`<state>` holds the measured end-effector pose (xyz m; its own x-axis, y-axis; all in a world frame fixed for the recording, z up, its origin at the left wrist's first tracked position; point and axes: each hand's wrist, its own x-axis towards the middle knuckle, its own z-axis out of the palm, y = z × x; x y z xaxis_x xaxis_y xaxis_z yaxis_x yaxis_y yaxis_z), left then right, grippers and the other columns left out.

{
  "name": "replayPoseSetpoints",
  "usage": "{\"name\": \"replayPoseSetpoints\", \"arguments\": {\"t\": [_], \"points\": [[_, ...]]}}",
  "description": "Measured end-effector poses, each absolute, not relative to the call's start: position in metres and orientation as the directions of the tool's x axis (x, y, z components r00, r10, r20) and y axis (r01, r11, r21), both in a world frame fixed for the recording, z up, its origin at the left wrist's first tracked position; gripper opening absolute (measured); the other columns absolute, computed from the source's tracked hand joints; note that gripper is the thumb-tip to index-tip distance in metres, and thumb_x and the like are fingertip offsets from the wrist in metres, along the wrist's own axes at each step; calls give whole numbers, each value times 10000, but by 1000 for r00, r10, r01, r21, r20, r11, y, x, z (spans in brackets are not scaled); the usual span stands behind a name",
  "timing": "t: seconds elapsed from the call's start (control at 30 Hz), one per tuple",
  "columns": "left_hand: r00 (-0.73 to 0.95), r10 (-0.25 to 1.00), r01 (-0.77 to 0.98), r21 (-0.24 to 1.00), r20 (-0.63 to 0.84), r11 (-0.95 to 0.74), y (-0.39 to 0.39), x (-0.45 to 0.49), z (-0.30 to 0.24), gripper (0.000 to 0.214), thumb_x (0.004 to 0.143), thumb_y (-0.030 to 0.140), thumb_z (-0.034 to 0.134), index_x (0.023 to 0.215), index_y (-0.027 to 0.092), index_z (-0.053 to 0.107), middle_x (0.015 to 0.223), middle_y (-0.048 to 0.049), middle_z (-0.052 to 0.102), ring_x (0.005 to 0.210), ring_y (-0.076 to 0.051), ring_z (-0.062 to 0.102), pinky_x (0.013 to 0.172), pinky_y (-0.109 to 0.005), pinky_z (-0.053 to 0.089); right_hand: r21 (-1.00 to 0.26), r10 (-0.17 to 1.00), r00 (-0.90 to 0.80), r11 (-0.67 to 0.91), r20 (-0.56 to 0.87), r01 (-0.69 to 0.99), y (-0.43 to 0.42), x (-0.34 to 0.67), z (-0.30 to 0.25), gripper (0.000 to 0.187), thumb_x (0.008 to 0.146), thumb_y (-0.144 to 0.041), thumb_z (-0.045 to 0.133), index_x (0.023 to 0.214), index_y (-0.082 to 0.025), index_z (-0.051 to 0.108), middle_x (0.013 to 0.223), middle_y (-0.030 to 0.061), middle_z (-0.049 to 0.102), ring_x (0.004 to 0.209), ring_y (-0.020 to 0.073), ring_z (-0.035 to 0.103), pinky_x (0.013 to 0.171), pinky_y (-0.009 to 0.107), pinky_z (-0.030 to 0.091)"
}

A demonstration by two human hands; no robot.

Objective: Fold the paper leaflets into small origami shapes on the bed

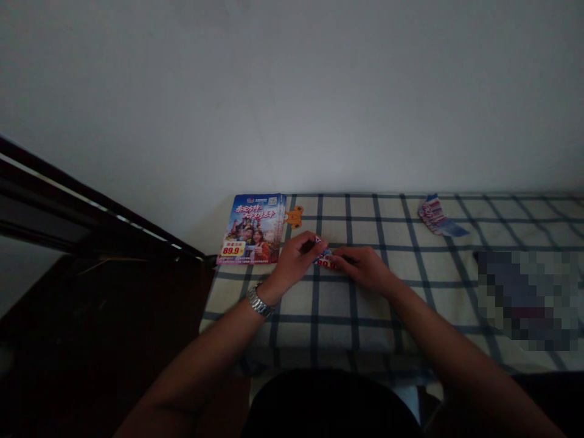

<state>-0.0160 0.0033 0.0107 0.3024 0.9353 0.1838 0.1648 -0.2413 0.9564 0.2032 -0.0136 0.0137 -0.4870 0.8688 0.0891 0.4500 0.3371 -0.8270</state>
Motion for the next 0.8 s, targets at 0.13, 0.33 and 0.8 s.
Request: {"name": "replayPoseSetpoints", "arguments": {"t": [0.13, 0.33, 0.8], "points": [[272, 946, 177, 957, 175, -228, 2, -16, 13, 281, 968, 470, 673, 930, 195, 712, 857, -15, 714, 802, -165, 667, 736, -263, 511, -847, 865, -499, 311, 63, 432, -13, 205, 14, 345, 1061, -455, 505, 971, -242, 760, 854, 16, 805, 746, 185, 744, 713, 284, 530], [269, 946, 162, 960, 179, -227, 2, -15, 13, 294, 960, 481, 681, 915, 191, 705, 859, -18, 718, 809, -170, 670, 755, -268, 525, -845, 860, -506, 316, 63, 432, -14, 205, 16, 335, 1070, -432, 497, 985, -232, 752, 852, 15, 806, 754, 179, 759, 701, 272, 548], [238, 945, 107, 961, 224, -254, 5, -17, 11, 261, 970, 434, 687, 928, 179, 716, 864, -16, 700, 812, -155, 652, 751, -252, 507, -839, 878, -449, 365, 166, 404, -14, 206, 12, 309, 1034, -446, 570, 1146, -237, 769, 946, 21, 808, 776, 173, 730, 703, 280, 541]]}}
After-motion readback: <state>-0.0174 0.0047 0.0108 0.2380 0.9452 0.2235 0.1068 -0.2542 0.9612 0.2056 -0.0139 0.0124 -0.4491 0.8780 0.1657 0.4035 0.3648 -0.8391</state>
